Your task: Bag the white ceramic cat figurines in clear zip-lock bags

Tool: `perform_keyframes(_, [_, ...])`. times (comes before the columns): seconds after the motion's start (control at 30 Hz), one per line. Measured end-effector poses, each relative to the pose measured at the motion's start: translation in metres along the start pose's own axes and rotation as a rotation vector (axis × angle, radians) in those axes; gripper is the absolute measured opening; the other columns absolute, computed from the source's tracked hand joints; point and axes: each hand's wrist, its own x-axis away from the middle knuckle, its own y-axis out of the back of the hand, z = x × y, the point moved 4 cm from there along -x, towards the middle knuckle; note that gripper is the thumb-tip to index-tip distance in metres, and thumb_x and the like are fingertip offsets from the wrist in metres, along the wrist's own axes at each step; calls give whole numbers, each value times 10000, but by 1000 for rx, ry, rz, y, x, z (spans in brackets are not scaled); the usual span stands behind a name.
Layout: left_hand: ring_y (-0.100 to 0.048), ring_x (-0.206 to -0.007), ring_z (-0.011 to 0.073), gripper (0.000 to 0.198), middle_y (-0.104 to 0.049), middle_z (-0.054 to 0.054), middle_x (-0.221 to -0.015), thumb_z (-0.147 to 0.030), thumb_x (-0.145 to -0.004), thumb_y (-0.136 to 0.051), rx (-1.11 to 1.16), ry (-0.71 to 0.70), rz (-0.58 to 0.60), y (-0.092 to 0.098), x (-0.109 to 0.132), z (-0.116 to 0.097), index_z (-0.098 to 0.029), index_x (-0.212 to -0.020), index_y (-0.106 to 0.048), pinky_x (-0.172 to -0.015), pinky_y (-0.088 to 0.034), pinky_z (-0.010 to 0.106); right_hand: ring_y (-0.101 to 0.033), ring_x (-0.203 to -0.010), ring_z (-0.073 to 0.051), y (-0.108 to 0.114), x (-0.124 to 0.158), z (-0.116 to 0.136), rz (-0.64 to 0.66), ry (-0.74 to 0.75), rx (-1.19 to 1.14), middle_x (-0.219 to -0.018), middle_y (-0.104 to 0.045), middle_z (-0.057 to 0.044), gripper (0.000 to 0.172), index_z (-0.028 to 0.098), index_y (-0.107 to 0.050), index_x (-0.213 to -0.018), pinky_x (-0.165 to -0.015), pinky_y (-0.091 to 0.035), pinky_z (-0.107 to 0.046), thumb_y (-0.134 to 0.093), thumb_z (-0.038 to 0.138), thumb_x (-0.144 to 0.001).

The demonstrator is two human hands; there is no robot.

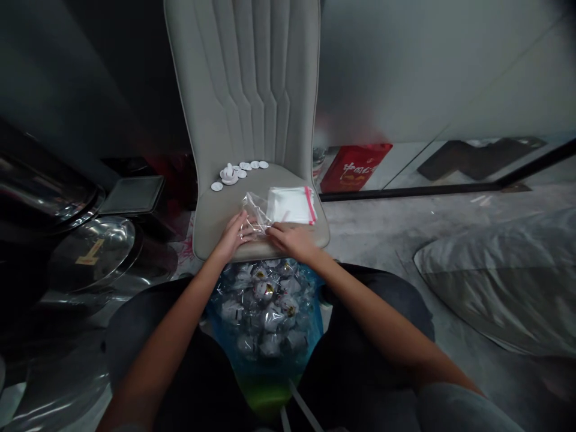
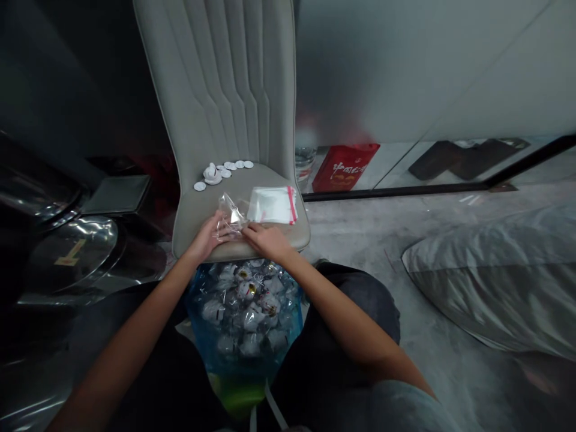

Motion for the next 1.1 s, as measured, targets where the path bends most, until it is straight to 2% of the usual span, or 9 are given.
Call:
perform_keyframes(0.13, [-725,-822,143,497,-712,100,-1152,-292,-831,-740,-17,-49,-113,11,2,-7,-181,-1271,-538,-743,-600,266,-664,-903,-180,1,-2,5,-22,54,-67,-1304,-635,-78,299,261,-649,-1246,-696,-416,-254,-466,378,-1041])
perform_keyframes(0.3, [-674,-652,115,409,-709,49,-951,-150,-827,-678,-289,-78,-210,34,-7,-12,-135,-1216,-556,-752,-602,313,-655,-879,-178,20,-14,-3,-101,-28,-181,-1128,-684,-78,374,212,-690,-1196,-738,-418,-255,-426,430,-1047])
perform_keyframes(0.4, [-704,-897,211,487,-699,103,-1060,-141,-805,-691,-662,-218,-285,43,-4,-28,-125,-1271,-550,-907,-566,382,-645,-870,-193,26,-34,-12,-107,-81,-145,-1036,-701,-83,369,197,-718,-1138,-729,-409,-265,-414,385,-1043])
perform_keyframes(0.5, [-550,-1283,343,614,-561,188,-1389,-144,-781,-716,-1022,-435,-432,38,14,-45,-150,-1362,-519,-1104,-421,470,-638,-874,-201,25,-72,-25,-175,-148,-143,-997,-697,-88,333,189,-728,-1102,-745,-426,-270,-455,359,-1016])
perform_keyframes(0.57, [-492,-1327,379,538,-540,187,-1419,-198,-815,-699,-1161,-459,-399,28,24,-42,-176,-1335,-560,-1130,-371,506,-639,-868,-200,20,-108,-34,-229,-225,-189,-987,-694,-95,310,174,-726,-1086,-771,-450,-275,-494,357,-992])
perform_keyframes(0.7, [-529,-1261,381,359,-601,184,-1336,-341,-901,-609,-1174,-344,-203,16,33,-10,-172,-1215,-646,-1105,-388,528,-656,-915,-207,-1,-188,-41,-281,-391,-354,-1023,-702,-107,355,140,-689,-1139,-851,-500,-303,-651,398,-898])
perform_keyframes(0.83, [-341,-1443,431,381,-483,198,-1491,-360,-880,-654,-1260,-364,-150,19,34,17,-183,-1217,-654,-1181,-269,597,-633,-1095,-228,-23,-248,-29,-334,-357,-449,-1233,-652,-136,523,142,-651,-1206,-981,-491,-330,-814,357,-758])
perform_keyframes(0.97, [-382,-1415,375,269,-526,141,-1452,-229,-879,-620,-1288,-386,-103,22,32,17,-231,-1141,-678,-1172,-309,550,-618,-1134,-215,-37,-267,-19,-379,-333,-503,-1304,-613,-146,502,123,-631,-1215,-1015,-457,-308,-773,362,-797])
perform_keyframes(1.1, [-474,-1308,322,250,-600,116,-1342,-173,-888,-575,-1297,-407,-133,22,31,5,-240,-1094,-700,-1118,-378,505,-633,-1107,-202,-44,-255,-17,-398,-331,-546,-1196,-682,-119,359,118,-620,-1155,-995,-466,-305,-667,318,-861])
